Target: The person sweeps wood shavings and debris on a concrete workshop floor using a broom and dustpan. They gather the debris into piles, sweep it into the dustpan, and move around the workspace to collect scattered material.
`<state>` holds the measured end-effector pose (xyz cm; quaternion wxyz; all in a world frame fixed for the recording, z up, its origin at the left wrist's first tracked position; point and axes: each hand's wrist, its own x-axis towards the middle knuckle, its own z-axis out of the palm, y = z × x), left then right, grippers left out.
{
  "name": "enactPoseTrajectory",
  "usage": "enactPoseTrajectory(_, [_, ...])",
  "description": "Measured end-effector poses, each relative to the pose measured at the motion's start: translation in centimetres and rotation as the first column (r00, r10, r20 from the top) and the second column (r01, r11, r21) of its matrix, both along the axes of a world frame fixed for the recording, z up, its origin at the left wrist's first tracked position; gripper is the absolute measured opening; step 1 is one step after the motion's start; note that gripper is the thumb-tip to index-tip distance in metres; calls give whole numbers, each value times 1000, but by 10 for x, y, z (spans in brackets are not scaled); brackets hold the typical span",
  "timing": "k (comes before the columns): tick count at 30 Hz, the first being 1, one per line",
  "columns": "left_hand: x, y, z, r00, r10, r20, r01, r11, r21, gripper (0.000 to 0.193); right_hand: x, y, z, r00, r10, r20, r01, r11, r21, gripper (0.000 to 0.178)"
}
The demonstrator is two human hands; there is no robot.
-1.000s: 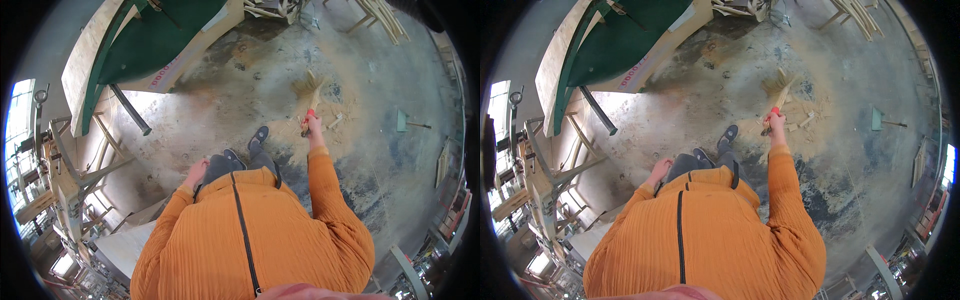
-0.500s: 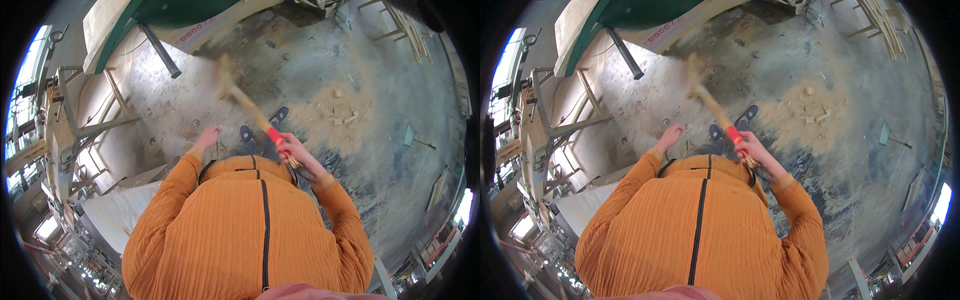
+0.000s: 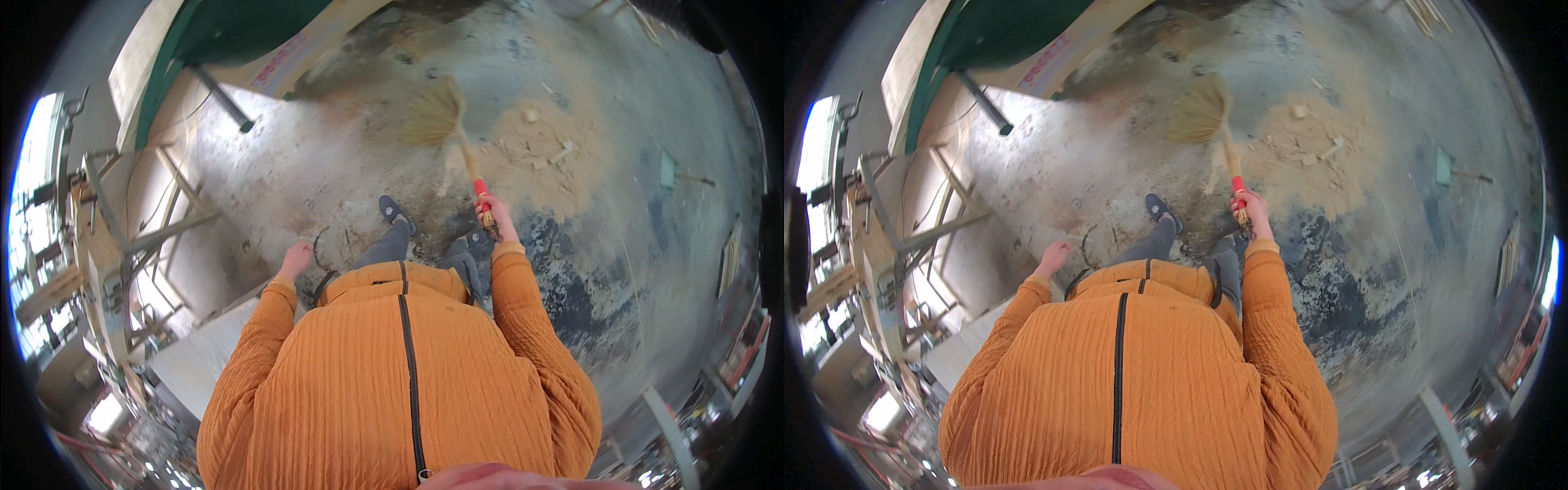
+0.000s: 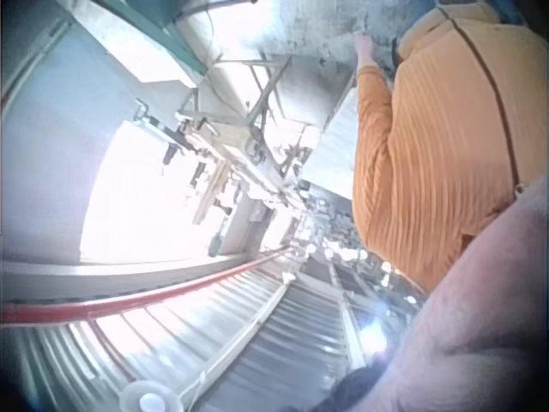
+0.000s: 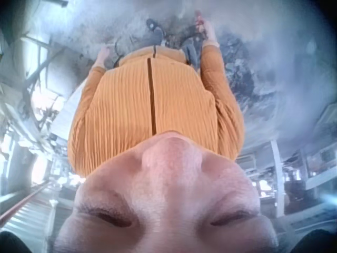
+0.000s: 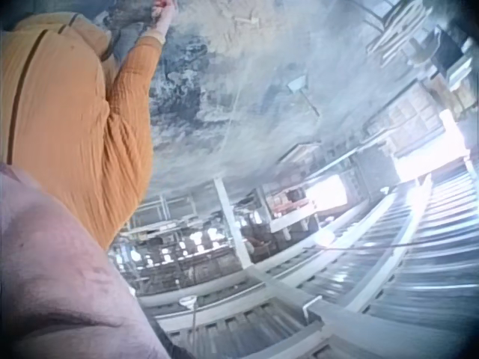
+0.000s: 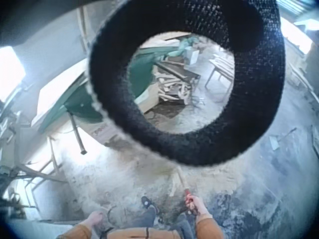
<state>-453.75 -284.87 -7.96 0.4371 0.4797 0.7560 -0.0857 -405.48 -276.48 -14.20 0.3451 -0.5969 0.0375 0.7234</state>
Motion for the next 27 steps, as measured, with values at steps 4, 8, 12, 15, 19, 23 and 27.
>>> enactPoseTrajectory(4, [72, 42, -17, 968, -239, 73, 229, 966, 121, 25, 93, -26, 22, 926, -96, 366, 51, 990, 131, 30])
enactPoseTrajectory(8, [175, 62, -29, 939, -281, 197, 248, 953, 176, 28, 153, -101, 69, 921, -79, 382, -10, 974, 225, 44])
enactPoseTrajectory(12, [279, 60, -28, 847, -465, 258, 425, 884, 198, 29, 180, -193, 125, 975, 64, 214, -98, 984, 152, 51])
enactPoseTrajectory(15, [335, 51, -21, 804, -517, 295, 481, 856, 190, 29, 193, -220, 128, 982, 165, 91, -176, 976, 128, 52])
enactPoseTrajectory(19, [368, 50, 1, 719, -620, 314, 565, 785, 256, 28, 204, -211, 55, 916, 315, 247, -351, 929, 117, 43])
enactPoseTrajectory(23, [349, 59, 21, 738, -626, 251, 560, 777, 287, 27, 210, -163, 10, 825, 223, 519, -277, 961, 27, 35])
enactPoseTrajectory(27, [303, 71, 25, 768, -623, 149, 608, 782, 134, 25, 207, -118, 14, 664, 118, 738, -215, 976, 37, 45])
